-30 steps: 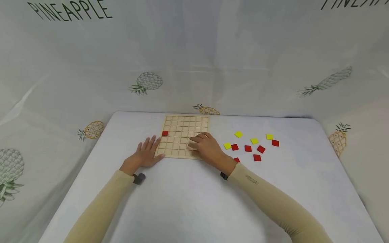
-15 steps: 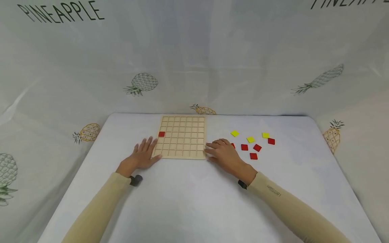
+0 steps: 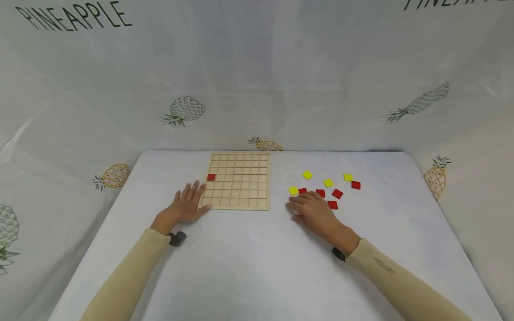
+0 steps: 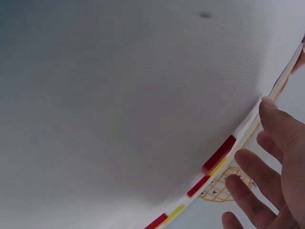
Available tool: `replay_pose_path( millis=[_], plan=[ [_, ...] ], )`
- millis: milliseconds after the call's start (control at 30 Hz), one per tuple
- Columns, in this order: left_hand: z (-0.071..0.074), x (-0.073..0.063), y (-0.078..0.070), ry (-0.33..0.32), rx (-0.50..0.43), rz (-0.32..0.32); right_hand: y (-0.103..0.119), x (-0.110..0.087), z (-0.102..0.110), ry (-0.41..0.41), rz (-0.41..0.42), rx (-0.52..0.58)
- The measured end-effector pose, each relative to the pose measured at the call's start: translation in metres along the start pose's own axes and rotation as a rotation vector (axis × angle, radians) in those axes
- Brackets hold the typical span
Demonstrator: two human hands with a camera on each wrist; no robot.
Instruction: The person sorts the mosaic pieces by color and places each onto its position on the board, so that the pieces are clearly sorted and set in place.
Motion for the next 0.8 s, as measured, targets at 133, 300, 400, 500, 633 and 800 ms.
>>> replay_pose_path(
  millis=[133,300,400,500,633,800],
  plan=[
    [0.001,-0.001,0.000,-0.017,0.001,-0.006,-0.008,-0.009,0.000,0.018,-0.027,0.005],
    [0.001,0.001,0.000,-0.013,-0.004,-0.015,-0.016,-0.023,0.003,0.007,-0.032,-0.014],
    [0.002,0.001,0.000,-0.010,-0.003,-0.014,-0.019,-0.029,0.003,0.009,-0.033,-0.019],
    [0.002,0.001,0.001,-0.012,0.001,-0.011,-0.020,-0.033,0.002,0.015,-0.029,-0.021],
    [-0.001,0.004,0.004,-0.015,0.012,-0.004,-0.018,-0.036,0.002,0.013,-0.017,-0.030],
    [-0.003,0.007,0.006,-0.022,0.020,-0.006,-0.015,-0.036,-0.001,0.051,-0.008,-0.038]
  ],
)
Point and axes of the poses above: each hand's wrist, its own x-axis towards the middle knuckle, its own z-axis out of the back of the hand, y = z × x, the point moved 9 cm from there along x, towards the middle knuckle, and after that the axes turned 14 degrees about y, right-handed, at the moved point
